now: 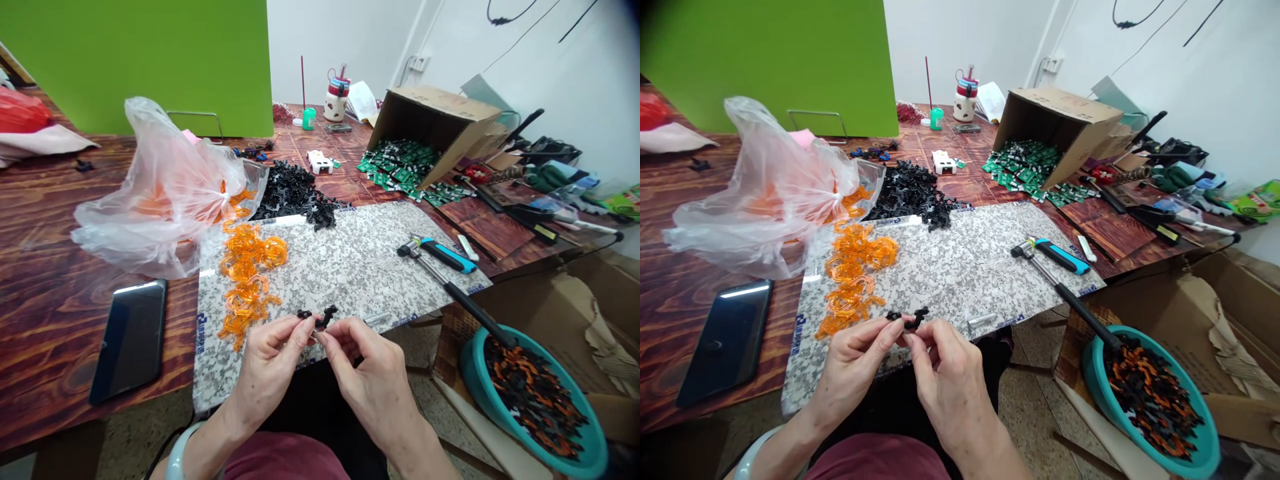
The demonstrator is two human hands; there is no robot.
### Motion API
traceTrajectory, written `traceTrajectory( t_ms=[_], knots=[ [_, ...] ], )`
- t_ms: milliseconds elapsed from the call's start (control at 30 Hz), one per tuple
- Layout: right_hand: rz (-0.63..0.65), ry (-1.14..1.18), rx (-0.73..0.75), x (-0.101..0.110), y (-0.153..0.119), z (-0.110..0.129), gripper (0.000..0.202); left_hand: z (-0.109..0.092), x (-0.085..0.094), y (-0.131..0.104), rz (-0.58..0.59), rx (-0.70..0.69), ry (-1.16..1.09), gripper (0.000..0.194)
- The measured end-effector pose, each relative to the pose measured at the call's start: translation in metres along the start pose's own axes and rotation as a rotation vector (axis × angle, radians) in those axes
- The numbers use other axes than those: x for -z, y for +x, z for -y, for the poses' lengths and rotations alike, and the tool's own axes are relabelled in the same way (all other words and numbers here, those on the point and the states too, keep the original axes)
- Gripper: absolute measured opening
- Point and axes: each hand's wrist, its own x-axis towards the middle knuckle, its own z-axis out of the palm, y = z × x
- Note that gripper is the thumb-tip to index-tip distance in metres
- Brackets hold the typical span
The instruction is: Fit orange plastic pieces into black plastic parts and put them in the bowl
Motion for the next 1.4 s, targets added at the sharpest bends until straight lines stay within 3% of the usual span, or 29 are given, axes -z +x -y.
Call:
traceTrajectory(
  t_ms=[233,400,667,800,900,1000,1133,1400],
  knots=[
    [0.062,0.021,-0.126,0.005,0.003,-0.002,0.01,-0.001,0.004,-0.004,0.053,-0.152,0.219,0.03],
    [0.118,-0.074,-0.119,0.008,0.003,-0.01,0.012,-0.002,0.006,-0.006,0.167,-0.131,0.337,0.035],
    [0.438,-0.405,0.105,0.026,0.018,-0.011,0.014,-0.003,0.011,-0.005,0.362,-0.064,0.325,0.037],
    [0.52,-0.537,0.27,0.031,0.026,-0.009,0.013,-0.006,0.014,-0.003,0.42,-0.022,0.26,0.037],
    [0.497,-0.5,0.346,0.03,0.024,-0.018,0.018,-0.006,0.017,-0.003,0.47,0.018,0.227,0.037],
    [0.367,-0.378,0.37,0.029,0.017,-0.03,0.028,-0.007,0.02,-0.004,0.476,0.086,0.154,0.036],
    [0.213,-0.187,0.261,0.029,0.006,-0.035,0.037,-0.011,0.02,-0.003,0.404,0.222,0.01,0.038],
    [0.21,0.016,0.053,0.028,0.0,-0.031,0.03,-0.01,0.019,-0.003,0.318,0.285,-0.04,0.037]
  ],
)
